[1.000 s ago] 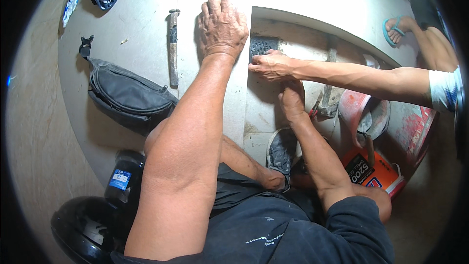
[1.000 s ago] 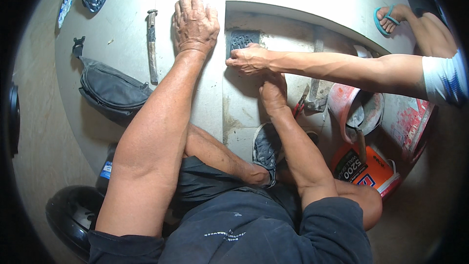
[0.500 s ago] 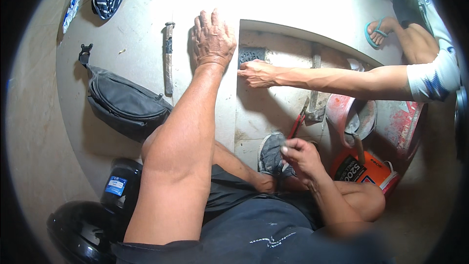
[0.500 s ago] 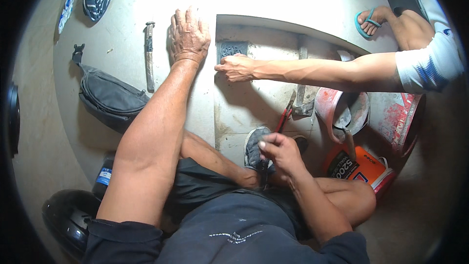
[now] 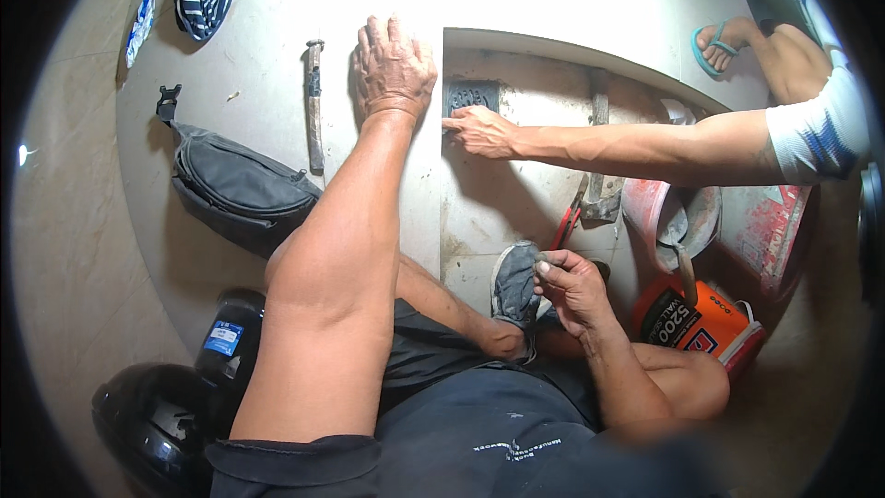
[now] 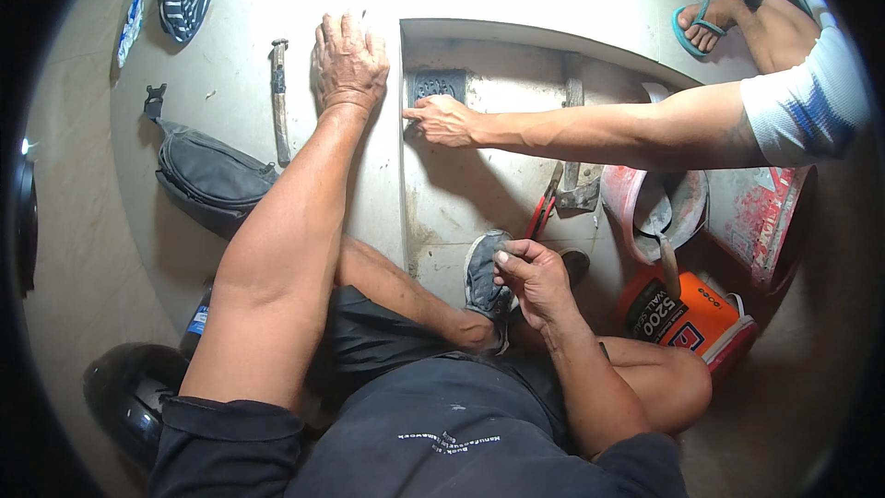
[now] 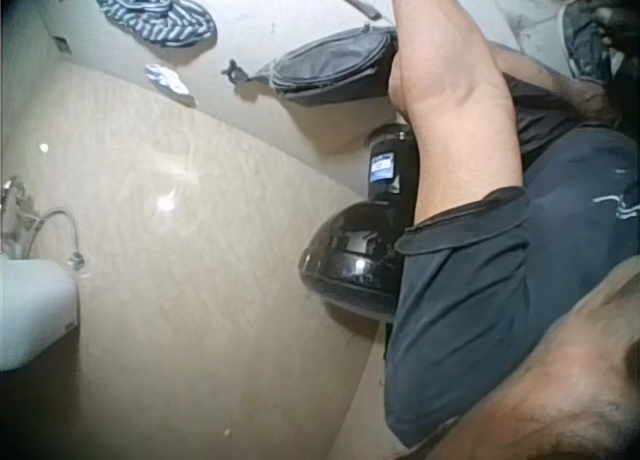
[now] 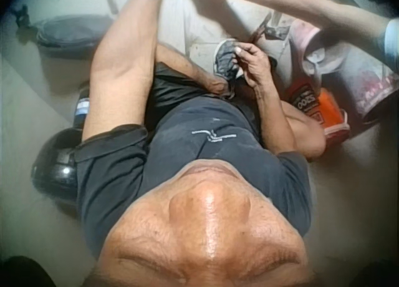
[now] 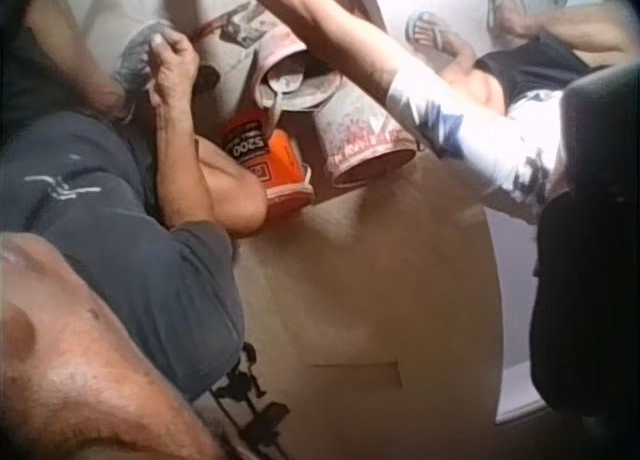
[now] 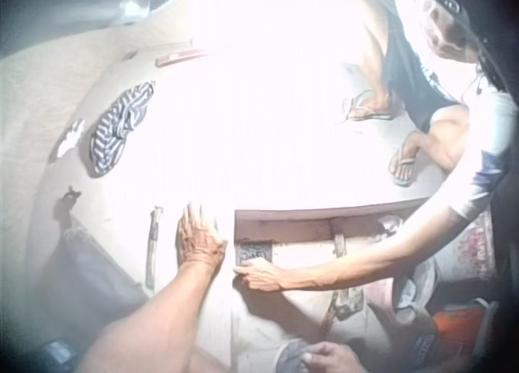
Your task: The person scoops cement from a bucket using a trowel and applies it to the back of a square drain cover. They then place the cover into a floor opening and tap it with a hammer to secure it in place.
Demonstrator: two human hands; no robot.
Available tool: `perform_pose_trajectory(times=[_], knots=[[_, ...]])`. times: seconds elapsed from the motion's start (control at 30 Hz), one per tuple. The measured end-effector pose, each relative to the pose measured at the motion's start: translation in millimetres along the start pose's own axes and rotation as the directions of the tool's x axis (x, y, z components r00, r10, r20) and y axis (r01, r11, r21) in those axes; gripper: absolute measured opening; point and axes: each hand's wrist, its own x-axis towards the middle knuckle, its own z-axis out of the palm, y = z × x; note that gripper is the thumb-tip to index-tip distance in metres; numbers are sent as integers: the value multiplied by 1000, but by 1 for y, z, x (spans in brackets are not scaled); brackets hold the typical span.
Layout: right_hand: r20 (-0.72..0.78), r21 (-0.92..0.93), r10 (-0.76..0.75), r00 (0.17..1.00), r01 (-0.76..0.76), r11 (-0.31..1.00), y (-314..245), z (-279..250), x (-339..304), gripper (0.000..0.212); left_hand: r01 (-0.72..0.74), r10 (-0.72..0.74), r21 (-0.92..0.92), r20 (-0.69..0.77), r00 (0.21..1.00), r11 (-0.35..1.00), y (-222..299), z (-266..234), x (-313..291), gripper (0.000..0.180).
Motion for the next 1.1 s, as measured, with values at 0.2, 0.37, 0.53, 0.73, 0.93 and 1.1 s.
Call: perform_pose_trajectory(times=[0.2,0.37,0.53,0.73,0.93,1.1], knots=[[-1,-16,-4,1000,4,1000,4,-3,2,9,-55,59,76,-51,997,996,-5,4,-1,55],[-2,-29,-13,1000,13,1000,3,-6,4,10,-95,111,108,-163,980,990,-8,11,0,52],[-17,-43,-24,1000,23,999,6,-9,0,10,-98,108,74,-152,982,992,-5,7,-1,52],[-40,-73,-17,999,14,997,8,-14,3,9,-78,80,35,-83,993,996,-2,2,0,51],[-52,-85,-28,998,24,996,8,-9,6,10,-103,114,70,-184,976,992,-7,10,-1,53],[-50,-117,-30,998,24,993,8,-8,8,10,-89,98,64,-144,985,994,-8,11,-2,55]])
